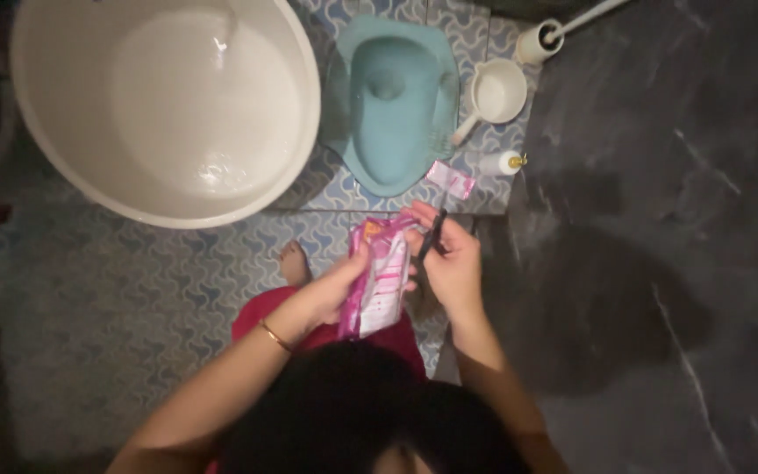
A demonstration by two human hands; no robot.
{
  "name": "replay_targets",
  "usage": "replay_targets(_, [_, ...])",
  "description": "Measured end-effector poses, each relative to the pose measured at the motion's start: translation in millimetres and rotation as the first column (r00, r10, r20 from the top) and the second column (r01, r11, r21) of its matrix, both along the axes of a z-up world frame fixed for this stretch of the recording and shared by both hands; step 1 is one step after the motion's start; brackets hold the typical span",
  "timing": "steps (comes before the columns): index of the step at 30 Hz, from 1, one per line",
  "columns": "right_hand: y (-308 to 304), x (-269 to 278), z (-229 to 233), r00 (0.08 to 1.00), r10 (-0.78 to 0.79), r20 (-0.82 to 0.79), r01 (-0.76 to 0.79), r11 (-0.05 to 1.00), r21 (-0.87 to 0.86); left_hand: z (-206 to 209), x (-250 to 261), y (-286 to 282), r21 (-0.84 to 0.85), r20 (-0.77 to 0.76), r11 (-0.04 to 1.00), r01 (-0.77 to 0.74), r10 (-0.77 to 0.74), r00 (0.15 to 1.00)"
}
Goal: The person cuts open several packets of detergent with a pair of scissors in a bathroom.
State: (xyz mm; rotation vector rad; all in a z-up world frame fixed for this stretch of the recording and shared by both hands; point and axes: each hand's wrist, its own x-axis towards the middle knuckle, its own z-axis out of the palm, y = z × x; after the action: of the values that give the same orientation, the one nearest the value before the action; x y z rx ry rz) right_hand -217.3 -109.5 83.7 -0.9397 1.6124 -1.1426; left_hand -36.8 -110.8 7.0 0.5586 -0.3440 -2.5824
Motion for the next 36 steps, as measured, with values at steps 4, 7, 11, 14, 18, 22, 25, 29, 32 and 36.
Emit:
replay_targets(4, [19.2, 23.9, 6.3, 0.974, 0.139, 0.179, -0.133, 0.990, -0.042, 10.2, 33.4, 17.0, -0.179, -0.061, 0.984, 0.013, -0.024, 0.998])
replay_targets(7, [32.0, 46.7, -3.5, 0.975, 0.081, 0.205, -0.067, 0.995, -0.074, 8.4, 57.6, 29.6, -0.196, -0.120, 0.981, -0.008, -0.016, 0.993])
replay_targets(11, [42.9, 77.1, -21.8, 0.981, -0.071, 0.178, 0.100, 0.982, -0.158, 26.9, 82.3, 33.9, -0.352, 0.009, 0.936, -0.012, 0.016, 1.000])
replay_targets(14, [35.4, 109.5, 4.9, 0.974, -0.053, 0.219, 0.096, 0.977, -0.190, 16.7, 98.5, 26.0, -0.569, 0.158, 0.822, 0.027, 0.077, 0.985])
replay_targets(18, [24.8, 100.6, 20.8, 0.926, 0.135, 0.353, -0.115, 0.990, -0.077, 39.0, 142.0, 0.6, -0.450, 0.181, 0.889, 0.082, 0.000, 0.983])
replay_targets(22, [21.7, 118.4, 40.9, 0.872, 0.322, 0.370, -0.318, 0.945, -0.073, 88.9, 174.5, -7.3, -0.459, -0.129, 0.880, 0.122, -0.202, 0.971])
replay_targets(25, [32.6, 140.4, 37.4, 0.908, 0.276, 0.313, -0.287, 0.958, -0.013, 73.0, 181.1, 7.7, -0.394, -0.235, 0.911, 0.122, -0.228, 0.945])
replay_targets(29, [39.6, 157.6, 20.4, 0.948, 0.214, 0.233, -0.178, 0.970, -0.169, 53.9, 183.0, 22.6, -0.361, 0.001, 0.927, -0.103, 0.111, 0.994])
replay_targets(32, [39.7, 167.7, 26.6, 0.969, 0.221, 0.107, -0.200, 0.963, -0.179, 72.7, 191.4, 17.1, -0.570, 0.152, 0.795, -0.209, 0.351, 0.924])
replay_targets(36, [39.7, 178.1, 29.1, 0.971, 0.236, -0.026, -0.235, 0.941, -0.245, 87.9, 180.0, 19.3, -0.612, 0.248, 0.754, -0.238, 0.469, 0.848])
